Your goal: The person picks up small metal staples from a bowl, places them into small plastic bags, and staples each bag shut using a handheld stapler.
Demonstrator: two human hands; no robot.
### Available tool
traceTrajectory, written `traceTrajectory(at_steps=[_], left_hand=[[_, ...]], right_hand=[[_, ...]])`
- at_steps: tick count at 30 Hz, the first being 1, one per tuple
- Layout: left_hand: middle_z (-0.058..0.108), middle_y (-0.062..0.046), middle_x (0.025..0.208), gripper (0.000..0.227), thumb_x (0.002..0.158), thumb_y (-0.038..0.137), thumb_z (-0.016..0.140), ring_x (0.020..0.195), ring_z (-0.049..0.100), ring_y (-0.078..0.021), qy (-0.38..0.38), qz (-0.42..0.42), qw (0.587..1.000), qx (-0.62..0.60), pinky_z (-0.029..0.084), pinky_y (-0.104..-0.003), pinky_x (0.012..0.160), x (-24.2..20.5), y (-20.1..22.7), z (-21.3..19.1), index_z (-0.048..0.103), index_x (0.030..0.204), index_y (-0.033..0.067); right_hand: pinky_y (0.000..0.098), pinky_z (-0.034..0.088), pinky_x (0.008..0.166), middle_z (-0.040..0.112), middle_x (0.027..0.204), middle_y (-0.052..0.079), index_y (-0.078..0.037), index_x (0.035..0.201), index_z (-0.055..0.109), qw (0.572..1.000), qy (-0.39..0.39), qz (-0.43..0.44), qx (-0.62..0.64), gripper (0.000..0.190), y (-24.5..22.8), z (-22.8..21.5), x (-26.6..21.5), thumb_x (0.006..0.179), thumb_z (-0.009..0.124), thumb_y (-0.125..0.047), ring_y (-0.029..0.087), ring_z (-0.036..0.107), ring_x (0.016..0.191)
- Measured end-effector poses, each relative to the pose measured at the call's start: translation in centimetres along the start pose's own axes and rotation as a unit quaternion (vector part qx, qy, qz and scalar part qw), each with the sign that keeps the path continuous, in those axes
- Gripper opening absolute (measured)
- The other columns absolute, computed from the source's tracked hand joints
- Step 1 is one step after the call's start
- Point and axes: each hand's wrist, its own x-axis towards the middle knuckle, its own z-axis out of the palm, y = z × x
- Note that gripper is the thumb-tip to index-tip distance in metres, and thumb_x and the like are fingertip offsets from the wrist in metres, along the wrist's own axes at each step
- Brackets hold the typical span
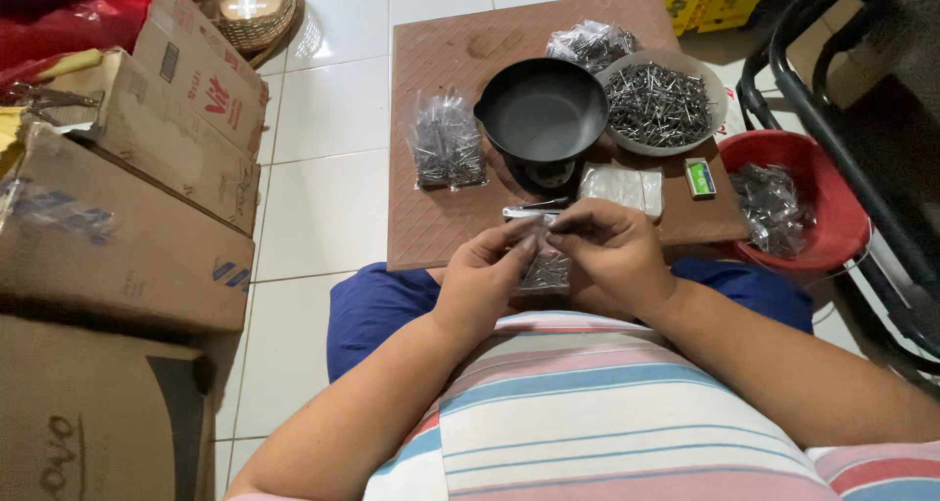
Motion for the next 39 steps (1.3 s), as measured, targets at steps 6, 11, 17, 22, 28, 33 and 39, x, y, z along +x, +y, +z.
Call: traceTrajectory(at_steps=[6,11,17,22,28,33,39], left_hand=[[0.066,-0.013,0.079,0.029,0.077,0.001,0.063,0.077,0.059,-0.012,-0.019,0.08,0.996,0.023,0.053,-0.03,0.073,0.4,-1.4,-0.2,0.062,0.107,-0.0002],[0.066,-0.014,0.078,0.028,0.08,0.001,0.06,0.078,0.058,-0.0111,-0.032,0.11,0.993,0.026,0.052,-0.03,0.076,0.2,-1.1,0.0,0.061,0.108,-0.0008],[0.065,-0.012,0.074,0.026,0.081,0.002,0.059,0.074,0.057,-0.0101,-0.044,0.136,0.988,0.064,0.051,-0.029,0.073,0.0,0.0,0.0,0.062,0.106,0.0004],[0.064,-0.008,0.064,0.015,0.079,0.003,0.062,0.066,0.053,-0.0041,0.003,0.171,0.978,0.117,0.049,-0.023,0.062,-0.2,1.0,0.1,0.068,0.093,0.0041],[0.061,-0.006,0.058,0.014,0.076,0.004,0.066,0.059,0.05,-0.0033,0.044,0.197,0.97,0.139,0.047,-0.02,0.055,-0.6,1.7,0.3,0.069,0.09,0.0044],[0.066,-0.009,0.062,0.009,0.074,0.003,0.068,0.059,0.057,-0.0036,0.039,0.226,0.963,0.142,0.048,-0.019,0.052,-0.7,1.2,0.3,0.069,0.083,0.0037],[0.068,-0.013,0.079,0.01,0.072,-0.001,0.069,0.077,0.065,-0.0145,-0.002,0.249,0.963,0.107,0.053,-0.026,0.065,-0.9,0.9,0.4,0.066,0.082,0.0001]], right_hand=[[0.0218,0.046,0.066,0.06,0.067,0.003,-0.002,0.081,0.066,1.0,0.009,-0.018,-0.014,0.017,-0.6,0.2,0.1,0.068,0.067,0.009,0.006,0.053,0.068],[0.0227,0.045,0.064,0.06,0.066,0.007,-0.003,0.078,0.068,0.997,-0.006,-0.06,-0.041,0.016,-1.4,0.3,0.1,0.067,0.069,0.008,0.009,0.055,0.065],[0.023,0.044,0.062,0.059,0.064,0.008,-0.004,0.077,0.069,0.994,-0.018,-0.088,-0.057,0.013,-1.1,0.3,0.1,0.068,0.07,0.006,0.012,0.055,0.062],[0.0238,0.044,0.062,0.06,0.064,0.009,-0.006,0.077,0.07,0.991,-0.028,-0.095,-0.089,0.016,-1.2,0.2,0.2,0.067,0.069,0.007,0.014,0.057,0.062],[0.0249,0.044,0.061,0.059,0.065,0.009,-0.007,0.077,0.07,0.99,-0.024,-0.091,-0.103,0.018,-1.6,0.5,0.1,0.066,0.068,0.007,0.014,0.057,0.062],[0.0248,0.045,0.062,0.061,0.065,0.008,-0.008,0.074,0.07,0.989,-0.002,-0.097,-0.114,0.017,-1.3,0.4,0.1,0.066,0.067,0.007,0.016,0.06,0.062],[0.0234,0.045,0.061,0.061,0.067,0.006,-0.01,0.075,0.07,0.986,0.01,-0.11,-0.128,0.015,-2.0,0.6,0.0,0.069,0.069,0.003,0.015,0.059,0.061]])
